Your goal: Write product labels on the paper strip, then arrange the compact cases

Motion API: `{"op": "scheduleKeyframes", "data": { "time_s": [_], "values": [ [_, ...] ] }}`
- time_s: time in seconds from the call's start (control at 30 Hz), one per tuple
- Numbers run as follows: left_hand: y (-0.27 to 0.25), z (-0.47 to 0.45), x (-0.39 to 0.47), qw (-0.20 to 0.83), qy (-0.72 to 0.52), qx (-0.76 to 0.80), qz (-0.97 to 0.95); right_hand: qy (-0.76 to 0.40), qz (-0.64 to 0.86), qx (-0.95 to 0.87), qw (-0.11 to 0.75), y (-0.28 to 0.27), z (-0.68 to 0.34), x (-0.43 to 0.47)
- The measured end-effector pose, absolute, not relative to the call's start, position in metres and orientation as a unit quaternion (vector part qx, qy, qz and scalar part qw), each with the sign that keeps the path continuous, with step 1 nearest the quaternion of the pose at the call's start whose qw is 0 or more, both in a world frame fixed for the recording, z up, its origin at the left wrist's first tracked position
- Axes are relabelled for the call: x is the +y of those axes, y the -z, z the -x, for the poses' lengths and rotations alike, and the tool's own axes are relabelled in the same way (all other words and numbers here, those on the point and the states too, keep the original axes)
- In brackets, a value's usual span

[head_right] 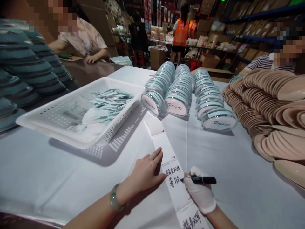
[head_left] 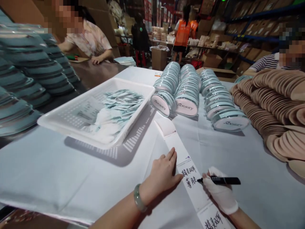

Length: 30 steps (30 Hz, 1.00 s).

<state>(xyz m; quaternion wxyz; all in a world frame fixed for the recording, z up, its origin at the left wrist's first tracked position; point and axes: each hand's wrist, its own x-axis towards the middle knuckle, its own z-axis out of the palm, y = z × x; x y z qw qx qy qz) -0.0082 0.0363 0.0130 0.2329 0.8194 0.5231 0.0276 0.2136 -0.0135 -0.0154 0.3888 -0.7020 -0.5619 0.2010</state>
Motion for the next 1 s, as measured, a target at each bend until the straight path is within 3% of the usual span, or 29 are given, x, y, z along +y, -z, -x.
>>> {"op": "scheduleKeyframes", "data": {
  "time_s": [0.23, 0.8, 0.87, 1.0],
  "values": [
    [-0.013, 0.008, 0.036, 0.236, -0.028, 0.524, -0.818, -0.288, 0.712, -0.495, 0.407, 0.009, -0.214, -0.011],
    [-0.013, 0.008, 0.037, 0.233, -0.027, 0.523, -0.819, -0.277, 0.707, -0.478, 0.442, 0.014, -0.215, -0.011],
    [-0.012, 0.008, 0.037, 0.231, -0.028, 0.522, -0.821, -0.296, 0.686, -0.464, 0.476, 0.016, -0.22, -0.007],
    [-0.013, 0.01, 0.033, 0.218, -0.029, 0.505, -0.835, -0.368, 0.626, -0.292, 0.623, 0.013, -0.229, 0.007]
  ]
}}
